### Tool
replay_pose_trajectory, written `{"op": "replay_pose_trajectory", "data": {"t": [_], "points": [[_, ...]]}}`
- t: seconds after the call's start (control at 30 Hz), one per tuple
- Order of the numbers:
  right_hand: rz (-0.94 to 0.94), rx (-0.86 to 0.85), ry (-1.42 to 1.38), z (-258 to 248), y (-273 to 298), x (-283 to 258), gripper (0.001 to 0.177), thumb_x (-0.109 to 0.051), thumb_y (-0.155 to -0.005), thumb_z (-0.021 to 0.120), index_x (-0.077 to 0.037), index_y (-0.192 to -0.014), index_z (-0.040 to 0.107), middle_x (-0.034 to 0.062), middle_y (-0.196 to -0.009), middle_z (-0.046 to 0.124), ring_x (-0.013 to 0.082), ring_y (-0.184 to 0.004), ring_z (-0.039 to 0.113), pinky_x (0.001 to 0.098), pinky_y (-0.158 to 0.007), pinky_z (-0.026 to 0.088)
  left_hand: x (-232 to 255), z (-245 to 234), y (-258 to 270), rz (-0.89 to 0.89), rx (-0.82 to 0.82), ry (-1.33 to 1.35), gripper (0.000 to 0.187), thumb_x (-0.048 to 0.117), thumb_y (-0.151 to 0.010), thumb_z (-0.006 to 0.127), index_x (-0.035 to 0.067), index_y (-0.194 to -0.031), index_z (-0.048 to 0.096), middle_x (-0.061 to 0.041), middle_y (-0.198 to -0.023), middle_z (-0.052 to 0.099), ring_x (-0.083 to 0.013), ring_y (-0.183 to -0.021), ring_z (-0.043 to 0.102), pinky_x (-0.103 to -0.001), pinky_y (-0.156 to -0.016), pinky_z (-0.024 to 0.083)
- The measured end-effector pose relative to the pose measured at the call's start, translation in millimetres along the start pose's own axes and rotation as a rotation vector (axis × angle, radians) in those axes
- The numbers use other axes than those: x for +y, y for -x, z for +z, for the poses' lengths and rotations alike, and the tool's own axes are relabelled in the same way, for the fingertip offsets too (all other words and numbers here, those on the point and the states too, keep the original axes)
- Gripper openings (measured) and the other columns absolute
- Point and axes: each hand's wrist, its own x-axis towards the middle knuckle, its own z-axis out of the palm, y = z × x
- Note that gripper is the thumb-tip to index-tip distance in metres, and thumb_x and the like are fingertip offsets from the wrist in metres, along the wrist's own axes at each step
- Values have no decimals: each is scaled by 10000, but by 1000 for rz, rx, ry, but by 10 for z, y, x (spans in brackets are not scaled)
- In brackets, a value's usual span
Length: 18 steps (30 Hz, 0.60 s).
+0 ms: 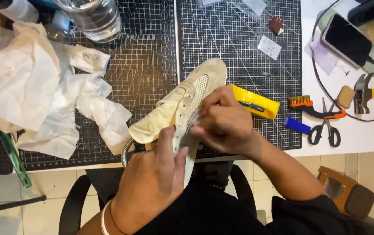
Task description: The person cleans a white sneaker by scrubbing the upper and sole with a yellow brush and a purple eraser. They alternate between the two tools to remove dirt from different parts of the shoe while holding it in their left hand.
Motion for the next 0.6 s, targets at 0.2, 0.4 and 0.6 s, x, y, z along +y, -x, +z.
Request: {"op": "replay_pose_trajectory", "data": {"t": [0.2, 0.4, 0.6], "points": [[-40, 24, 27, -42, 15, 17, 179, -142, -794, 606, -52, -666, 519, 17, -531, 489, 205, -685, 458, 335, -671, 292, -7, -13, -8, -17, 29, -53, 337, 215, -819, 537, 48, -1090, 426, -122, -437, 557, -369, -328, 534, -463, -323, 410], [98, 233, 120, 62, 36, -28, 192, -135, -847, 513, -31, -693, 466, 43, -518, 424, 231, -633, 445, 363, -652, 371, 8, -4, -19, 90, 66, -61, 358, 136, -820, 539, -26, -1108, 403, -107, -436, 538, -313, -295, 519, -424, -301, 410], [-114, -36, -21, -83, -63, 5, 218, -80, -763, 655, -38, -599, 518, 21, -520, 498, 196, -627, 444, 357, -662, 278, 43, -12, -36, -49, 22, -76, 342, 240, -826, 518, 63, -1102, 419, -123, -457, 580, -361, -361, 563, -455, -346, 431]]}}
